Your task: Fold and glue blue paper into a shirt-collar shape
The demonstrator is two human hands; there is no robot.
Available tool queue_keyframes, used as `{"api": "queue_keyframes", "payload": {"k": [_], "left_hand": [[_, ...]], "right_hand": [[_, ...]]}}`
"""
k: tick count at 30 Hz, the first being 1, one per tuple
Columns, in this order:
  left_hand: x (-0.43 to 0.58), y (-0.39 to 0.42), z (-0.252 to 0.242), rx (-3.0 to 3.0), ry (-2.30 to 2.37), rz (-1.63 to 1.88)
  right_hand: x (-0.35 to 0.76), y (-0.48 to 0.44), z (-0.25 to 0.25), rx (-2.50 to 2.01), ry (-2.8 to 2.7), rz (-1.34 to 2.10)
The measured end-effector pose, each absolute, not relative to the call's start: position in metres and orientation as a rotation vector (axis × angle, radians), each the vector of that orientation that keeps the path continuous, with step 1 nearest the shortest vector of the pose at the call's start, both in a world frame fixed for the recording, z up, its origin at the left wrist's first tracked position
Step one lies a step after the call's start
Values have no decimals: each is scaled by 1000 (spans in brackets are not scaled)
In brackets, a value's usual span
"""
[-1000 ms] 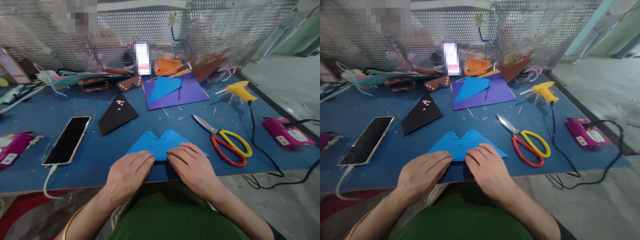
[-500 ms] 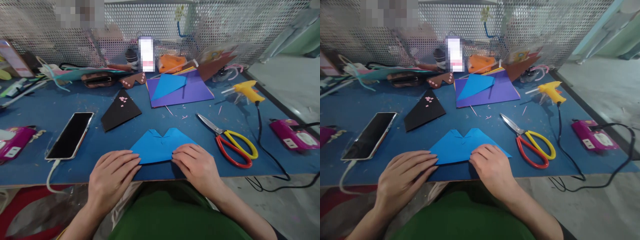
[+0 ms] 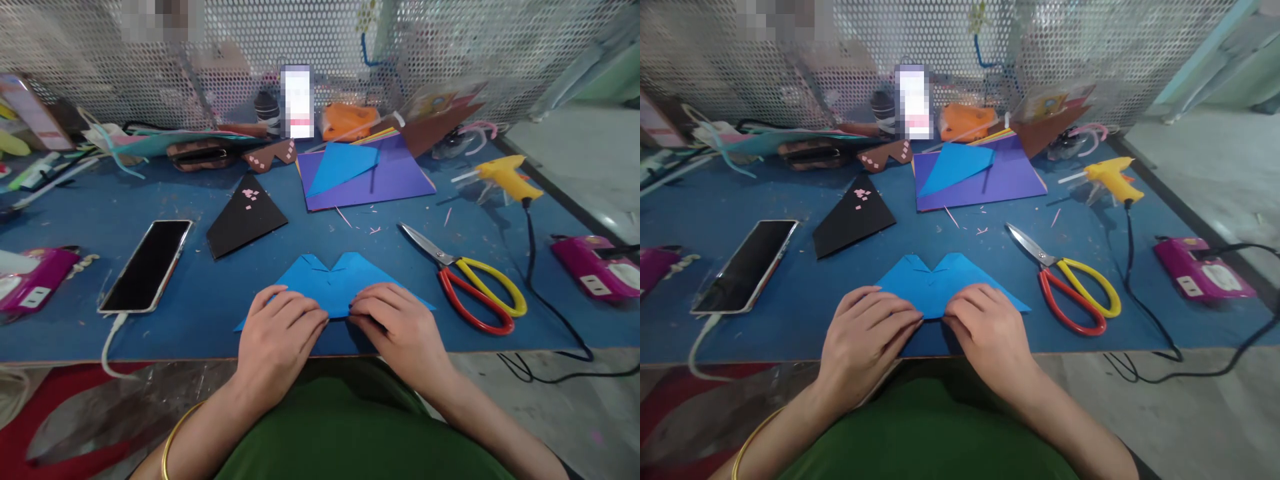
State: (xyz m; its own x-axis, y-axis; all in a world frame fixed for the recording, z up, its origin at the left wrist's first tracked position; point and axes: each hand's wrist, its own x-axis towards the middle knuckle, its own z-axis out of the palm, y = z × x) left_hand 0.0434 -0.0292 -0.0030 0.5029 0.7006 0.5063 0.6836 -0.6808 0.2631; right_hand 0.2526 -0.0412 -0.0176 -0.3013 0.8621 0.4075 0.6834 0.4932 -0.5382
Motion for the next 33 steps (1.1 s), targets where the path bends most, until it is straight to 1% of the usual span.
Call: {"api": "queue_keyframes", "payload": {"k": [5, 14, 24, 33], "left_hand": [[44, -28, -3, 2659, 1235, 893], [44, -26, -4, 2580, 1239, 899], [46, -21, 0, 2492, 1330, 847], [47, -20, 1, 2533, 1396, 770]], "right_hand": [[244, -41, -15, -1233, -2164, 354], [239, -40, -13, -1303, -2188, 296], [236, -38, -8, -1431, -2209, 390], [233, -38, -2, -1567, -2125, 461]]}}
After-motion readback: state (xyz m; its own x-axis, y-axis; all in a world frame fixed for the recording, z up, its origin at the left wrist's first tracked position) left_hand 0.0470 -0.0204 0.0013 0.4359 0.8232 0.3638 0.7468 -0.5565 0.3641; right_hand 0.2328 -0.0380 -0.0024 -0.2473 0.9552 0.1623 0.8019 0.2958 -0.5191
